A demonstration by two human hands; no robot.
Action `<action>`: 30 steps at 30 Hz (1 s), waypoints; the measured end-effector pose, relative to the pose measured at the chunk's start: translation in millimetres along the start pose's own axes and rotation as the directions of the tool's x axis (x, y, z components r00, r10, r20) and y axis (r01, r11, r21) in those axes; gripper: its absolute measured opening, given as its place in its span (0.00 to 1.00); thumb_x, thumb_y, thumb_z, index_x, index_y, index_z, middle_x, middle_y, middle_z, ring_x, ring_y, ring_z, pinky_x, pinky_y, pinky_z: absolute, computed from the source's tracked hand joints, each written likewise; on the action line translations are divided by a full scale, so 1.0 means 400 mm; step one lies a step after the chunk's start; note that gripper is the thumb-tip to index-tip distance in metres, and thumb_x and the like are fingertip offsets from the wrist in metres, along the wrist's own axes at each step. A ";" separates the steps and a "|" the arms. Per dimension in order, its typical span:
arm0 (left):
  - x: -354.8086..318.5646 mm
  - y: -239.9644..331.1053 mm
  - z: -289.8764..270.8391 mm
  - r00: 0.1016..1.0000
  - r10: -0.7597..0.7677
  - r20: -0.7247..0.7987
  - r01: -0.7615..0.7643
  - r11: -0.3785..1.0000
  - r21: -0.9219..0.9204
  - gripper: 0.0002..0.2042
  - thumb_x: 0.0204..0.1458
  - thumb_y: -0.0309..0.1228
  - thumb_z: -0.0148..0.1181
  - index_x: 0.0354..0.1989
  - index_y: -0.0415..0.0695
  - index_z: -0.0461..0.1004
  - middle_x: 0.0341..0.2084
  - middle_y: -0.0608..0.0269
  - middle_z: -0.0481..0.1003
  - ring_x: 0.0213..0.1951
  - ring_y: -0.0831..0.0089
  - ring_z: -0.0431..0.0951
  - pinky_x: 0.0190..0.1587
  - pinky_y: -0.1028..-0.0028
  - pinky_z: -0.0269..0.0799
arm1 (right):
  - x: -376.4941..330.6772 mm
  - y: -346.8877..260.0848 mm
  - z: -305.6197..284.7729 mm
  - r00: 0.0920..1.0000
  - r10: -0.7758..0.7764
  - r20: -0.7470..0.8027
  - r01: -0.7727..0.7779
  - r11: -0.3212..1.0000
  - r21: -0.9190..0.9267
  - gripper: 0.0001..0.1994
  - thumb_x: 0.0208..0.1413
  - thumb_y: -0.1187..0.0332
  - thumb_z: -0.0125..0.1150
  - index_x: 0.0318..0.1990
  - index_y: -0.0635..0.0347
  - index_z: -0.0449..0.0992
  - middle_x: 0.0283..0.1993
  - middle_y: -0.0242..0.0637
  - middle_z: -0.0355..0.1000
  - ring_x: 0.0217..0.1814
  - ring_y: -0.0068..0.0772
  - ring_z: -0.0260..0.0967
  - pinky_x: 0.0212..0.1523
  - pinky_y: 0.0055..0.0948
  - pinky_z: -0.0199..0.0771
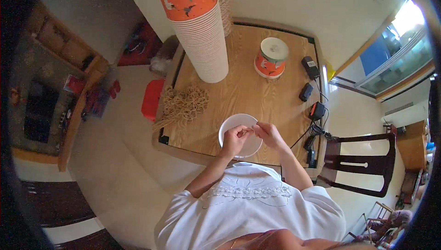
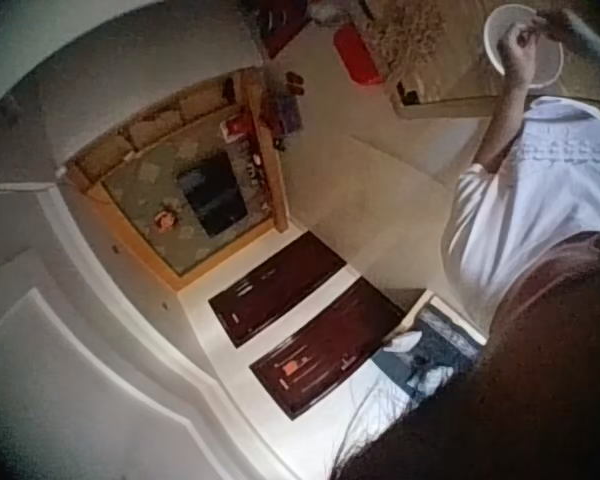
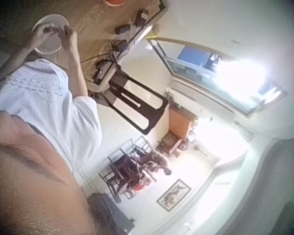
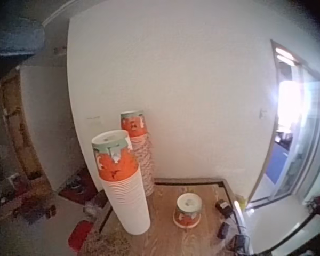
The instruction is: Placing rubber bands around the rims of paper cups and stacking them.
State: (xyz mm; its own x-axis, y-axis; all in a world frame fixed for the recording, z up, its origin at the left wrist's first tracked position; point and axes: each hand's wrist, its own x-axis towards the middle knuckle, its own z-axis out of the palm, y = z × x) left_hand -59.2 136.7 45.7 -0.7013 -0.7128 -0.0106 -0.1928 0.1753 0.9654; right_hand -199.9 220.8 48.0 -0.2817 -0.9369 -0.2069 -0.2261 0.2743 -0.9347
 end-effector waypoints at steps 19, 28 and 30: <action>0.005 -0.009 0.008 0.998 0.013 -0.066 -0.021 0.994 -0.109 0.06 0.44 0.23 0.58 0.32 0.41 0.74 0.16 0.73 0.69 0.20 0.86 0.64 0.23 0.82 0.61 | 0.006 0.003 -0.003 1.000 -0.014 0.001 0.014 0.998 0.060 0.10 0.55 0.65 0.49 0.28 0.63 0.69 0.21 0.27 0.62 0.26 0.17 0.57 0.26 0.21 0.60; 0.010 -0.084 0.012 0.996 0.000 -0.088 -0.004 0.999 -0.036 0.04 0.47 0.25 0.55 0.30 0.38 0.73 0.23 0.66 0.73 0.25 0.80 0.71 0.31 0.78 0.68 | 0.045 0.014 0.018 0.984 -0.112 -0.140 0.072 0.962 -0.263 0.10 0.52 0.65 0.50 0.28 0.64 0.68 0.20 0.40 0.63 0.24 0.36 0.61 0.26 0.30 0.62; 0.018 -0.106 0.014 0.992 0.002 -0.122 -0.007 0.999 -0.042 0.04 0.47 0.25 0.55 0.30 0.38 0.72 0.22 0.66 0.73 0.26 0.80 0.71 0.31 0.78 0.67 | 0.074 0.042 0.017 0.961 -0.154 -0.229 0.067 0.936 -0.347 0.08 0.49 0.67 0.53 0.31 0.63 0.68 0.22 0.47 0.64 0.26 0.47 0.65 0.28 0.36 0.65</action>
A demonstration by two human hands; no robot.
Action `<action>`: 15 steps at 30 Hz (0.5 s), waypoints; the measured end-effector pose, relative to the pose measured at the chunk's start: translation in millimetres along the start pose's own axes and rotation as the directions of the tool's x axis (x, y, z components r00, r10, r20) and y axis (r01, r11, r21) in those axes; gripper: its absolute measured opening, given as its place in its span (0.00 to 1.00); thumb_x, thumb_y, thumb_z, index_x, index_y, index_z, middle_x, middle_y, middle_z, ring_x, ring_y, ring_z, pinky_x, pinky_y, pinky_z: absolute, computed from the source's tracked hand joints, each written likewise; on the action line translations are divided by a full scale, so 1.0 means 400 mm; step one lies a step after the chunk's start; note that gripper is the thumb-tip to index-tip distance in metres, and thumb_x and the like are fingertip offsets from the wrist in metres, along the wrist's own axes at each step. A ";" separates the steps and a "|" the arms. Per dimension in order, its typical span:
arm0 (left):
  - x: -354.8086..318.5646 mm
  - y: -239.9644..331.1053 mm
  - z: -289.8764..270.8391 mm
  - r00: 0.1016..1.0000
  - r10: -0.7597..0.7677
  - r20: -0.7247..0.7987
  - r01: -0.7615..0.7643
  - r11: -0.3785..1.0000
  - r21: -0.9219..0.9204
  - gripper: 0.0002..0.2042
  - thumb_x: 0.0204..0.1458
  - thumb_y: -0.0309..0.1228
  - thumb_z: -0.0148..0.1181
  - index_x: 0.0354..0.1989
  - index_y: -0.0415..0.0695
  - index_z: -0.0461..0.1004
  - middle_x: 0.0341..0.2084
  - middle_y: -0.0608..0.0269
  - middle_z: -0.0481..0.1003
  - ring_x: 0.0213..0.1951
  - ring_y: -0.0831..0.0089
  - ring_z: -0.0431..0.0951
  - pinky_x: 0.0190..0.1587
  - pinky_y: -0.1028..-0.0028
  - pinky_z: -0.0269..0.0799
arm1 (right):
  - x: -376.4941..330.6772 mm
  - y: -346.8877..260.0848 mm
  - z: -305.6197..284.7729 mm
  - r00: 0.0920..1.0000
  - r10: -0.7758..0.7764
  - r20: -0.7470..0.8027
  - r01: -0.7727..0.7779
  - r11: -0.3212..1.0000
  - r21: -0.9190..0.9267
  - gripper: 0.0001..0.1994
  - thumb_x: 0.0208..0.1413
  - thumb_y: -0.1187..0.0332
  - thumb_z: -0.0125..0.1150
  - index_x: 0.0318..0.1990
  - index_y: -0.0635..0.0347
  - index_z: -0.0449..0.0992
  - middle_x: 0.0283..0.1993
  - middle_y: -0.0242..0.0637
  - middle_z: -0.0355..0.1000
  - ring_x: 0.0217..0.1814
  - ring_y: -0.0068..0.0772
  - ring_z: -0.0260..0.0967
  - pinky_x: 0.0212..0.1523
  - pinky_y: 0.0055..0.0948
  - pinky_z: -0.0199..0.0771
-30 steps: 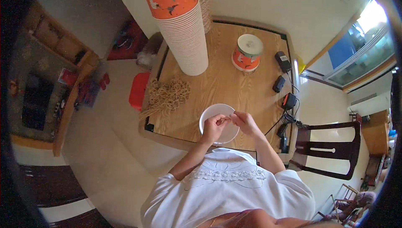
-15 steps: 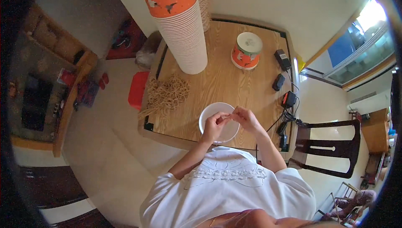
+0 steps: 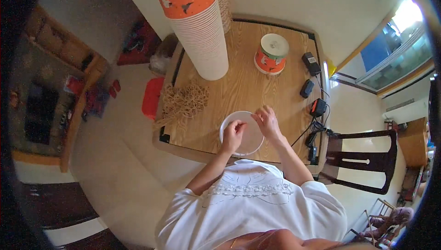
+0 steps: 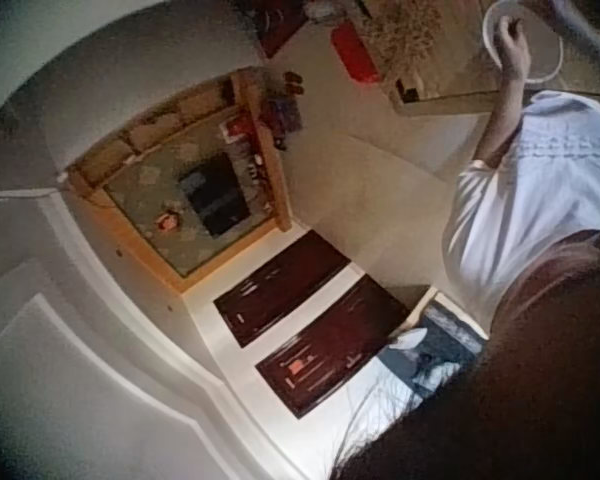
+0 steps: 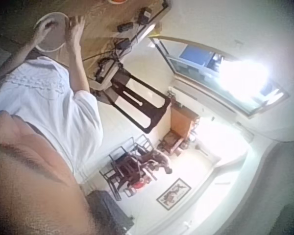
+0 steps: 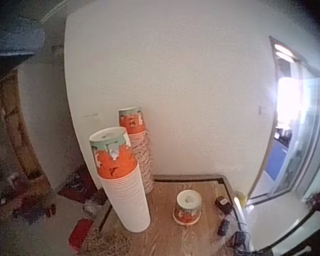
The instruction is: Placing rubber bands around the rims of paper cups and stacking them.
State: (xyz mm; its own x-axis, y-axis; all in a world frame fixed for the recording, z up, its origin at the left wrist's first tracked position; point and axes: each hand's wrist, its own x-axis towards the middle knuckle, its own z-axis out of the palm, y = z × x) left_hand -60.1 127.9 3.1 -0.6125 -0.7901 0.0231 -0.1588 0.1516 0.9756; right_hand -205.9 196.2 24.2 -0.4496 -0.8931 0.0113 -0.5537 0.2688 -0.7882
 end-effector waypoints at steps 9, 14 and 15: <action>0.018 -0.040 -0.051 0.977 -0.211 0.006 0.210 0.970 -0.121 0.04 0.49 0.27 0.54 0.28 0.40 0.71 0.20 0.72 0.70 0.22 0.84 0.66 0.26 0.83 0.63 | -0.062 -0.017 0.041 0.996 0.078 0.039 -0.082 0.988 0.132 0.18 0.42 0.73 0.59 0.42 0.56 0.62 0.32 0.41 0.66 0.35 0.38 0.66 0.32 0.34 0.67; 0.010 -0.018 -0.085 0.815 -0.490 0.310 0.574 0.753 -0.322 0.04 0.49 0.31 0.53 0.29 0.45 0.71 0.14 0.77 0.63 0.14 0.89 0.58 0.14 0.86 0.49 | -0.053 -0.091 -0.011 0.988 -0.152 -0.008 0.148 0.951 0.273 0.16 0.42 0.75 0.59 0.41 0.58 0.67 0.32 0.37 0.68 0.31 0.34 0.67 0.32 0.31 0.68; 0.011 -0.013 -0.085 0.813 -0.491 0.312 0.576 0.753 -0.317 0.04 0.49 0.31 0.53 0.29 0.45 0.71 0.14 0.77 0.63 0.14 0.89 0.58 0.14 0.86 0.49 | -0.048 -0.089 -0.011 0.987 -0.153 0.041 0.133 0.940 0.313 0.13 0.42 0.76 0.59 0.38 0.59 0.69 0.32 0.37 0.68 0.32 0.35 0.67 0.32 0.30 0.68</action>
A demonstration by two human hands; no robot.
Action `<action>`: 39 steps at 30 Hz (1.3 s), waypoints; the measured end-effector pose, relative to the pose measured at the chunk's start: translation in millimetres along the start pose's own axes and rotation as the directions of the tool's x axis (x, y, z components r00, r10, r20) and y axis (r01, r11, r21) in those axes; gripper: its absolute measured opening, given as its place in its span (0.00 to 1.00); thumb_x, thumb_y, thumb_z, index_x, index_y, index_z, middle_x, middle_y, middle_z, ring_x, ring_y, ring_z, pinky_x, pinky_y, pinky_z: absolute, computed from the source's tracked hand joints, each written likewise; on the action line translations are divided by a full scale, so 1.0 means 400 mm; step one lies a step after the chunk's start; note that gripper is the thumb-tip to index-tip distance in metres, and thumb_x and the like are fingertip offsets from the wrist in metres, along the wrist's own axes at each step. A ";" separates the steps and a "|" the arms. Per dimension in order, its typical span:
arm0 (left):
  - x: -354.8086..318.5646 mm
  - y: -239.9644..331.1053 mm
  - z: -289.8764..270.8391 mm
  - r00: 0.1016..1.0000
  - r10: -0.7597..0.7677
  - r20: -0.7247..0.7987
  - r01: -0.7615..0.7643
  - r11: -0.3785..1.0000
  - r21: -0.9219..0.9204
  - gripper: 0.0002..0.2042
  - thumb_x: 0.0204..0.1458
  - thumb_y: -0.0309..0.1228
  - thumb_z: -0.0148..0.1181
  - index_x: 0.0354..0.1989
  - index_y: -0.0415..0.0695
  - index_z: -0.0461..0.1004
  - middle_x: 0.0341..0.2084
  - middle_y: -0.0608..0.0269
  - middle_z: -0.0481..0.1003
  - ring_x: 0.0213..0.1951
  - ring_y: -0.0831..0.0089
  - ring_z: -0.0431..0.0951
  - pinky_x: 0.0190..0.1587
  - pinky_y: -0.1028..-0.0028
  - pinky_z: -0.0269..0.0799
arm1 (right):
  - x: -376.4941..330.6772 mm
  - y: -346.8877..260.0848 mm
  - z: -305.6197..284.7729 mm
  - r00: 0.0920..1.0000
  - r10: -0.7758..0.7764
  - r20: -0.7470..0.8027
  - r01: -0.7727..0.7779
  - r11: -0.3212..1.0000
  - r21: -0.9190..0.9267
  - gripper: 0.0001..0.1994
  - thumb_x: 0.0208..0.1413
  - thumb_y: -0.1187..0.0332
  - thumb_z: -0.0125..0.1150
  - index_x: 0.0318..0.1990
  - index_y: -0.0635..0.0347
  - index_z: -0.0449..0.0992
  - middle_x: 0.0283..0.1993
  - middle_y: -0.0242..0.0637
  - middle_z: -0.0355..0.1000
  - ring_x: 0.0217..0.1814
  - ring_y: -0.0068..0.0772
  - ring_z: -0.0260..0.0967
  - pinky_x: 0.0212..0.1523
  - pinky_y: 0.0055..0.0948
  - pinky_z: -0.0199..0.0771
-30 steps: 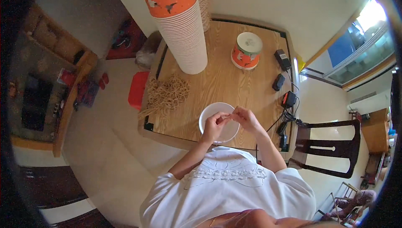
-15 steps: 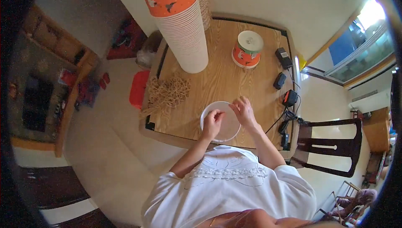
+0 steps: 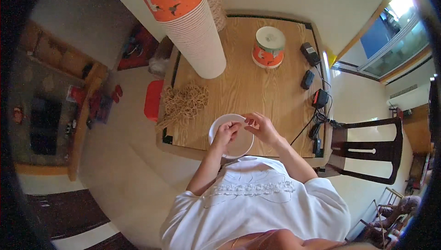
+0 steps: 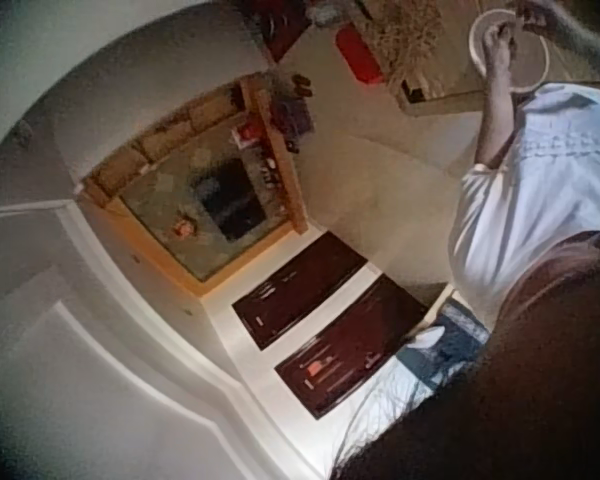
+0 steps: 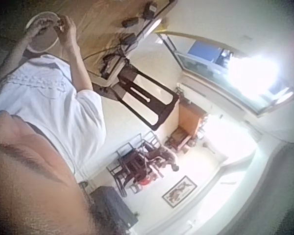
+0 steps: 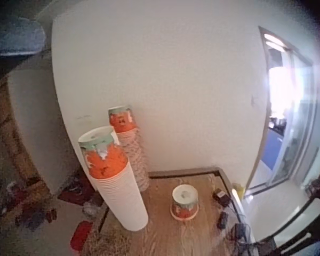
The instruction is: Placing rubber bands around the rims of paper cups and stacking them.
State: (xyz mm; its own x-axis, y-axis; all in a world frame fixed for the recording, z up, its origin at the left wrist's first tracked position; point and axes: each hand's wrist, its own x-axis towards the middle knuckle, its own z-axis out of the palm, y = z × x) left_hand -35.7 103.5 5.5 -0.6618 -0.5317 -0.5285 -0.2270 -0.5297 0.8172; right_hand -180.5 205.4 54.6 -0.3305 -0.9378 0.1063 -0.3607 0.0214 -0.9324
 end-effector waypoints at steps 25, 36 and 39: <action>0.072 -0.069 0.022 0.739 0.642 -0.205 -0.344 0.621 0.704 0.04 0.44 0.27 0.58 0.26 0.39 0.72 0.18 0.61 0.73 0.22 0.74 0.72 0.27 0.75 0.66 | 0.068 0.202 0.030 0.985 0.171 -0.012 -0.172 0.982 -0.081 0.09 0.51 0.66 0.52 0.34 0.62 0.70 0.34 0.46 0.70 0.39 0.45 0.68 0.37 0.34 0.67; 0.082 -0.077 0.027 0.709 0.674 -0.208 -0.384 0.616 0.688 0.03 0.43 0.25 0.58 0.25 0.39 0.72 0.17 0.62 0.72 0.21 0.75 0.71 0.26 0.75 0.66 | 0.081 0.226 0.044 0.965 0.167 0.202 -0.188 0.979 0.085 0.07 0.49 0.75 0.52 0.36 0.62 0.74 0.33 0.34 0.72 0.36 0.21 0.66 0.38 0.23 0.67; 0.084 -0.076 0.034 0.706 0.673 -0.222 -0.377 0.622 0.687 0.03 0.43 0.25 0.58 0.25 0.39 0.72 0.17 0.62 0.72 0.21 0.74 0.70 0.26 0.75 0.65 | 0.084 0.239 0.044 0.962 0.154 0.225 -0.197 0.962 0.187 0.07 0.49 0.76 0.52 0.35 0.62 0.74 0.31 0.32 0.72 0.34 0.19 0.65 0.36 0.22 0.67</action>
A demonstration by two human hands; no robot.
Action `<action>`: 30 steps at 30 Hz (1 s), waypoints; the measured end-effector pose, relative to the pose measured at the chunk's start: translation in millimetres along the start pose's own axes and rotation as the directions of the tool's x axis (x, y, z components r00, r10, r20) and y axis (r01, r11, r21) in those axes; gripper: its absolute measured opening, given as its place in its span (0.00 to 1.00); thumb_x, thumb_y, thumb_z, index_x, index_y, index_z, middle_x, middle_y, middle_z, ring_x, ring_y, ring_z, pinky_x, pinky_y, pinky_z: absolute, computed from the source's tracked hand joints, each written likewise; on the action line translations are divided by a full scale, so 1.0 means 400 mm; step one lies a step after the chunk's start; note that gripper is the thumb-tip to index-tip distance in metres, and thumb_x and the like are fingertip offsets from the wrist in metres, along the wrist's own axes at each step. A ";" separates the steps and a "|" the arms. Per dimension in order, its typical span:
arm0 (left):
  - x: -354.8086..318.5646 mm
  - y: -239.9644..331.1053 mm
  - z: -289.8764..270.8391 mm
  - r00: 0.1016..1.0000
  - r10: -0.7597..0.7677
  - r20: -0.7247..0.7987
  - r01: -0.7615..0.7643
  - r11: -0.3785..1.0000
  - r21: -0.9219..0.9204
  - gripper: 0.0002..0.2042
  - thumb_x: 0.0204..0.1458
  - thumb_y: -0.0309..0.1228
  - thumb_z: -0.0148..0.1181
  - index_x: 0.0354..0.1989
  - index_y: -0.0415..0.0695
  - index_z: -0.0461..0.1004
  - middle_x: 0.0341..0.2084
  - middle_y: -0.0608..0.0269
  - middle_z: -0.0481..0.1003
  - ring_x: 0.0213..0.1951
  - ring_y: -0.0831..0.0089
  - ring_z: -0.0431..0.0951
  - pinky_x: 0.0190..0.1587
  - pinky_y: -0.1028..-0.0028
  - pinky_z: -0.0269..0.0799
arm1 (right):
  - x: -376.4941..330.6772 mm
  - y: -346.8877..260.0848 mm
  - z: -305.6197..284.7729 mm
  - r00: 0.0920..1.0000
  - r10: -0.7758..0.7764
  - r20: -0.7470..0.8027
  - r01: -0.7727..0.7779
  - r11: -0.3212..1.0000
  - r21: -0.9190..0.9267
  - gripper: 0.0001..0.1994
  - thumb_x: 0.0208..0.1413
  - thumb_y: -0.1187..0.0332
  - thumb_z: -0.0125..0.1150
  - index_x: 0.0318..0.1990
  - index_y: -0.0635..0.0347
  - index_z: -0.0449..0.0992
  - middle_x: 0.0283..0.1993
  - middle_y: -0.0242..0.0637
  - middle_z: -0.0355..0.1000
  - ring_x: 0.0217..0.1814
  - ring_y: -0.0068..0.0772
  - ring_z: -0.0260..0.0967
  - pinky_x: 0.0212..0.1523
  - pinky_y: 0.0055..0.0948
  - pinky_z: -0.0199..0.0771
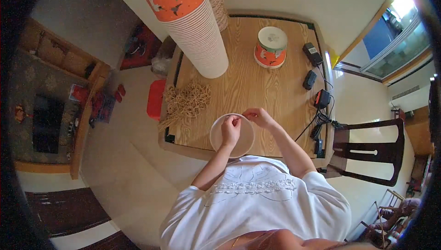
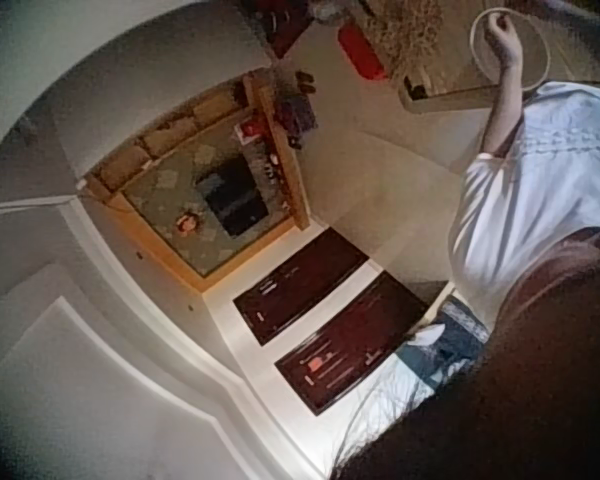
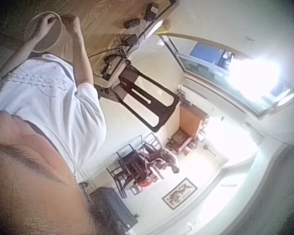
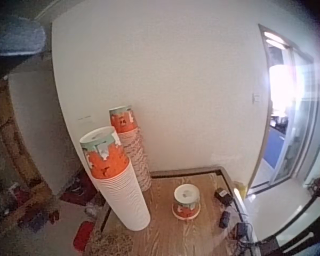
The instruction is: Placing rubber bands around the rims of paper cups and stacking them.
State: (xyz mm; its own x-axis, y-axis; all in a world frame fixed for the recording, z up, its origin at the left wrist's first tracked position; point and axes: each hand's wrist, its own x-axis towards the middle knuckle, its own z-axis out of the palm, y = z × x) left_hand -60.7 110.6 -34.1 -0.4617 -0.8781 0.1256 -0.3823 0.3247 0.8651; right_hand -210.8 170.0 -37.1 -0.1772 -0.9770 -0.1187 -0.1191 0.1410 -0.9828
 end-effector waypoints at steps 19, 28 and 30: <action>0.092 0.070 -0.072 0.945 0.136 0.298 -0.284 0.794 0.538 0.07 0.41 0.32 0.58 0.26 0.44 0.71 0.26 0.56 0.71 0.29 0.59 0.74 0.30 0.61 0.69 | 0.019 -0.077 -0.016 0.978 -0.131 -0.164 0.081 0.956 -0.281 0.07 0.49 0.67 0.53 0.29 0.61 0.67 0.21 0.43 0.63 0.22 0.33 0.61 0.25 0.31 0.63; 0.079 0.002 -0.032 0.863 -0.220 0.455 0.330 0.927 -0.177 0.13 0.44 0.36 0.59 0.33 0.39 0.75 0.28 0.58 0.76 0.28 0.75 0.74 0.33 0.74 0.69 | 0.026 -0.090 -0.031 0.988 -0.142 -0.063 0.103 0.900 -0.423 0.04 0.48 0.73 0.51 0.31 0.63 0.68 0.23 0.37 0.65 0.25 0.25 0.63 0.28 0.25 0.65; 0.074 0.009 -0.025 0.838 -0.254 0.484 0.423 0.862 -0.279 0.12 0.44 0.35 0.59 0.32 0.39 0.76 0.28 0.60 0.76 0.28 0.76 0.74 0.33 0.74 0.69 | 0.034 -0.092 -0.026 0.982 -0.186 -0.019 0.161 0.895 -0.416 0.04 0.49 0.73 0.51 0.31 0.63 0.68 0.23 0.37 0.65 0.25 0.24 0.63 0.28 0.25 0.66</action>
State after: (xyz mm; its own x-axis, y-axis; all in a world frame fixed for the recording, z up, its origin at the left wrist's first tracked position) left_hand -67.7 82.3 -22.2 -0.6770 -0.6478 -0.3493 -0.3011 -0.1893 0.9346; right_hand -219.2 153.1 -1.2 -0.1704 -0.9830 0.0687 -0.5417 0.0352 -0.8398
